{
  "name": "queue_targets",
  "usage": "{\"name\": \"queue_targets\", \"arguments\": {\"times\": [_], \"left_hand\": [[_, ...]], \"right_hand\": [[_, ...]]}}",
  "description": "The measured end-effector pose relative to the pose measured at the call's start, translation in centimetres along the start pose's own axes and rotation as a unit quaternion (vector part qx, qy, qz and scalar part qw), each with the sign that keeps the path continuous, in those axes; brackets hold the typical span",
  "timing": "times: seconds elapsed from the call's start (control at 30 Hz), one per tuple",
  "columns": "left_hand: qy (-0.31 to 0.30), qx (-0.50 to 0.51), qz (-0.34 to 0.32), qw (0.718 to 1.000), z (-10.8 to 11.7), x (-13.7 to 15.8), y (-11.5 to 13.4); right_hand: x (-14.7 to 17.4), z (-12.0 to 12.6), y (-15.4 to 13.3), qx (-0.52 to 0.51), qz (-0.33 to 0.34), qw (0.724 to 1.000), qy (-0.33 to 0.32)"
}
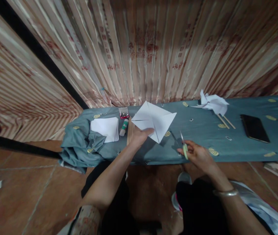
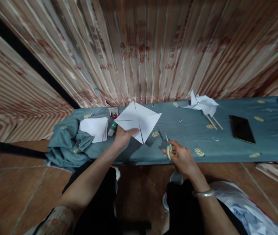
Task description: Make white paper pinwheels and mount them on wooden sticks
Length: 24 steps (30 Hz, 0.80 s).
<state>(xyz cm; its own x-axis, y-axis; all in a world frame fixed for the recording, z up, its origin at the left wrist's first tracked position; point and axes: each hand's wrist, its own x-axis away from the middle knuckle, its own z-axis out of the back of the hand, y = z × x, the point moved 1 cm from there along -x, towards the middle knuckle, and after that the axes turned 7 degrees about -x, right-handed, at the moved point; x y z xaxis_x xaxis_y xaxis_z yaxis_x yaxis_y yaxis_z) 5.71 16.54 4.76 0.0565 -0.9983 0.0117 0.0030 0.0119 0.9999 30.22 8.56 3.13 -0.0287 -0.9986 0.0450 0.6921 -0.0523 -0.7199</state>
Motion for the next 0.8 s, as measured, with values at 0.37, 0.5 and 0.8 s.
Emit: {"name": "queue_targets", "arguments": {"times": [0.37, 0.5, 0.8], "left_hand": [[-0.112, -0.058, 0.103, 0.987, -2.8, 1.3, -4.3], [-0.156, -0.083, 0.089, 0.98, -2.7, 1.1, -4.8], [-0.106, -0.21, -0.021, 0.972, -0.1, -0.6, -3.8]], "right_hand": [[-2.3, 3.3, 2.3, 0.346, -0.096, 0.93, 0.079], [-3.0, 3.3, 2.2, 0.358, -0.084, 0.926, 0.082], [-3.5, 4.0, 3.0, 0.352, -0.072, 0.925, 0.126]]}}
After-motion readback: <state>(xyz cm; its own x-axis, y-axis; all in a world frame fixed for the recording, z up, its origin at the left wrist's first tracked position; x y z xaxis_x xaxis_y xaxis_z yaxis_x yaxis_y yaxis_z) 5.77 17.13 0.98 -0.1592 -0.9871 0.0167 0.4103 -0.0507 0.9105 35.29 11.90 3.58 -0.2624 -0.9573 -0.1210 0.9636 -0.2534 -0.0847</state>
